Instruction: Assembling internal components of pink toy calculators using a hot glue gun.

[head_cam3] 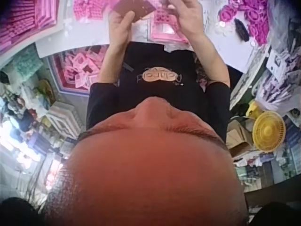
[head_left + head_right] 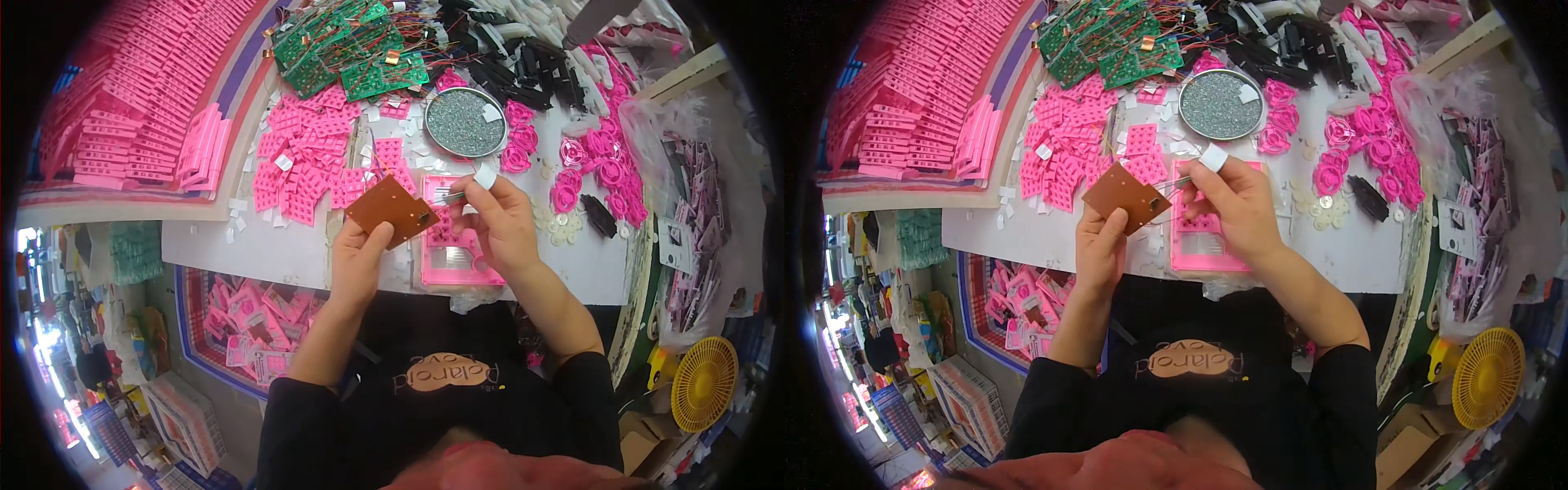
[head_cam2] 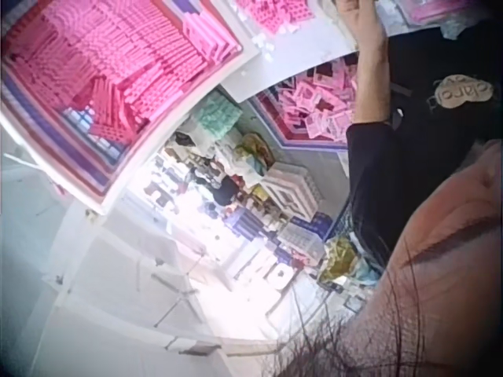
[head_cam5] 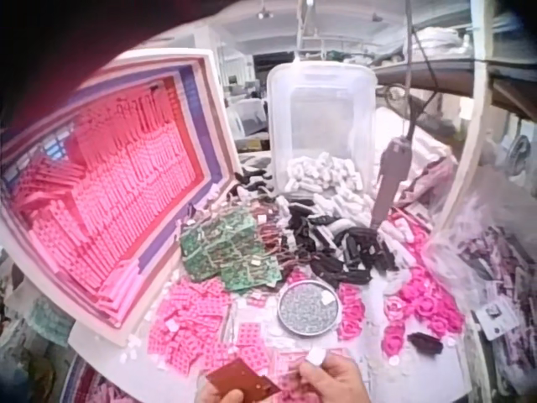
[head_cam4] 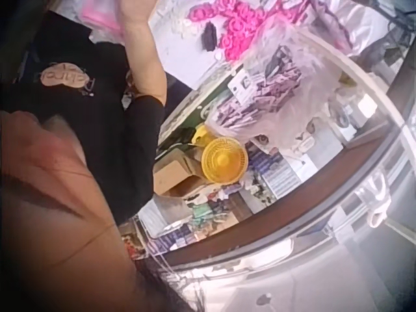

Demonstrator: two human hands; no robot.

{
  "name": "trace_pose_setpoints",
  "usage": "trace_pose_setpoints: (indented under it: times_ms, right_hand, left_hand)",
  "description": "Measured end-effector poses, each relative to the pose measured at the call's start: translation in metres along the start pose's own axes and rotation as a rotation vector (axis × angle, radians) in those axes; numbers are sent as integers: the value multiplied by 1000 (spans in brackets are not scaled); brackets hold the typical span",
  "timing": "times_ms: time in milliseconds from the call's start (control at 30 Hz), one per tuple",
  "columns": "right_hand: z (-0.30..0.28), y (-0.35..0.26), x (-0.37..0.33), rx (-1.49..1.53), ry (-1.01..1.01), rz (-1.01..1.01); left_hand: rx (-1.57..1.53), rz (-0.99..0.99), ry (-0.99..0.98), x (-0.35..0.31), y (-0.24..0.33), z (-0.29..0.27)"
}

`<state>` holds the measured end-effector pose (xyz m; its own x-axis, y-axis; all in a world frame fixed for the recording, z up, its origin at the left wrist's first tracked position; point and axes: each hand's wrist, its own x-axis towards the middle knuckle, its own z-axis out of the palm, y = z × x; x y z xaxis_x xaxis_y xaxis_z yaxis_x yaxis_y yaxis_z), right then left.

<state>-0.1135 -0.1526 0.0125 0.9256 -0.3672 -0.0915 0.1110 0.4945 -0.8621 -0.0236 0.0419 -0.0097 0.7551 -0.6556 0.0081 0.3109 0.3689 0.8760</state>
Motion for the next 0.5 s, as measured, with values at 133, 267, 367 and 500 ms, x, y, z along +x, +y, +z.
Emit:
trace_pose_setpoints:
  times_ms: [133, 267, 367, 500]
  right_hand:
    - [-1, 12, -15, 271, 133, -23]
    - [-4, 13, -15, 438, 150, -21]
    - [-11, 6, -10, 659, 59, 82]
    - [-27, 11, -6, 582, 58, 104]
  left_hand:
    - [-52, -13, 34, -2, -12, 3]
    - [-74, -89, -21, -4, -15, 1]
    - [-112, -89, -23, -4, -16, 5]
    - [-104, -77, -18, -3, -18, 6]
